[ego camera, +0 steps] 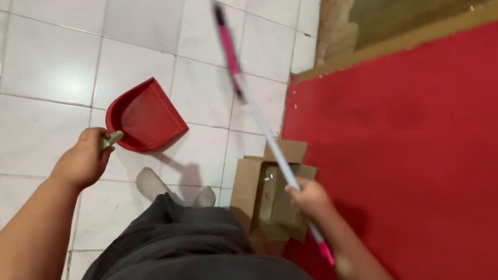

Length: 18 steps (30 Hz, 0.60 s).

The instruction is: The person sweeps the floor using a broom and collects the debris into a dustpan.

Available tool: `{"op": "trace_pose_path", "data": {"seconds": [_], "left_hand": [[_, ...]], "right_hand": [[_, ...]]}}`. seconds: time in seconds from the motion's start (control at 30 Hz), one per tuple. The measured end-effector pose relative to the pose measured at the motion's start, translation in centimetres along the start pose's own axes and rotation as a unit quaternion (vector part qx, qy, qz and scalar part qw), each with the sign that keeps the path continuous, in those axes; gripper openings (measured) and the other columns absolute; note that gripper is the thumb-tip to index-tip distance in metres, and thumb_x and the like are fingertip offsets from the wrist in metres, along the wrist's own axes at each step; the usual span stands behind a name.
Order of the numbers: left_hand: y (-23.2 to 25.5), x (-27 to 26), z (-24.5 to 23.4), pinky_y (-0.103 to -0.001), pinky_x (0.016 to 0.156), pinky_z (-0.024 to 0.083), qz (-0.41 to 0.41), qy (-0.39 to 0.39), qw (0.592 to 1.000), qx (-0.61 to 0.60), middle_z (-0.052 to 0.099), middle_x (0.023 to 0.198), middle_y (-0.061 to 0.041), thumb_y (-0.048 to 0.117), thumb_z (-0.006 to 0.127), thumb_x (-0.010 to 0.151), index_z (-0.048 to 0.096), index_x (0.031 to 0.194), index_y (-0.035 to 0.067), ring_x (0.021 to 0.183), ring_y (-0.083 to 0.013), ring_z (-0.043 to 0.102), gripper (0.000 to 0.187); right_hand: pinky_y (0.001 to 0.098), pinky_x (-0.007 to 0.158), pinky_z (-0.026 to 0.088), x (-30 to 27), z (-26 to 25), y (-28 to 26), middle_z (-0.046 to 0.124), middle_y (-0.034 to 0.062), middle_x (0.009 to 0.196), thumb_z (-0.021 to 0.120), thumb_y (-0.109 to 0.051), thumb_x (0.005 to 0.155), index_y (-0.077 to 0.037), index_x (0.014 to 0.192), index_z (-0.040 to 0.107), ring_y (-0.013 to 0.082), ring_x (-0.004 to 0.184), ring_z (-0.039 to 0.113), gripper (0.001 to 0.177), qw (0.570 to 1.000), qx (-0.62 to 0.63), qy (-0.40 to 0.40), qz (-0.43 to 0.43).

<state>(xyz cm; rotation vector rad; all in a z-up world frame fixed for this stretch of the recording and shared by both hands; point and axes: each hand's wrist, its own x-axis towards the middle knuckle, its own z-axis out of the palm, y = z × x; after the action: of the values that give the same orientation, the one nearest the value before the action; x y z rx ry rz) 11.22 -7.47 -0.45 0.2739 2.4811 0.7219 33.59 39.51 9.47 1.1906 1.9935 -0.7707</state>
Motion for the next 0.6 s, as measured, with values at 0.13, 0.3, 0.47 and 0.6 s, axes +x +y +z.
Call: {"op": "trace_pose_path", "data": {"seconds": [0.13,0.3,0.47,0.6], "left_hand": [[2.4,0.4,1.6,-0.052,0.085,0.054,0.032,0.003,0.999,-0.011,0.058,0.136,-0.019,0.025,0.060,0.099,0.052,0.128,0.005,0.103,-0.0433,0.065,0.036],[5.5,0.5,3.6,-0.052,0.084,0.053,0.038,-0.010,0.999,0.007,0.057,0.137,-0.018,0.023,0.061,0.099,0.051,0.128,0.006,0.102,-0.0433,0.065,0.036],[7.1,0.6,6.6,-0.052,0.086,0.053,0.041,-0.028,0.999,0.010,0.056,0.139,-0.017,0.025,0.059,0.100,0.051,0.130,0.007,0.104,-0.0425,0.065,0.035],[7.1,0.2,8.8,-0.052,0.088,0.053,0.008,-0.032,0.999,-0.004,0.056,0.142,-0.016,0.029,0.056,0.104,0.051,0.129,0.008,0.106,-0.0421,0.065,0.033]], "right_hand": [[0.0365,0.047,0.054,6.3,-1.4,3.5,0.067,0.0101,0.067,0.065,-0.027,0.097,0.005,0.114,0.070,0.0199,0.049,0.062,0.036,0.999,0.041,0.031,0.018],[0.0414,0.049,0.057,14.0,0.7,4.3,0.067,0.0137,0.068,0.071,-0.017,0.092,0.009,0.104,0.066,0.0225,0.053,0.064,0.029,0.982,0.176,0.047,0.044],[0.0377,0.047,0.057,10.8,5.7,1.1,0.068,0.0115,0.068,0.069,-0.016,0.092,0.008,0.102,0.071,0.0199,0.050,0.066,0.026,0.994,0.053,-0.101,0.003],[0.0350,0.040,0.050,2.1,5.8,1.1,0.064,0.0080,0.065,0.067,-0.020,0.094,0.003,0.111,0.070,0.0153,0.046,0.057,0.028,0.982,0.070,-0.169,-0.055]]}}
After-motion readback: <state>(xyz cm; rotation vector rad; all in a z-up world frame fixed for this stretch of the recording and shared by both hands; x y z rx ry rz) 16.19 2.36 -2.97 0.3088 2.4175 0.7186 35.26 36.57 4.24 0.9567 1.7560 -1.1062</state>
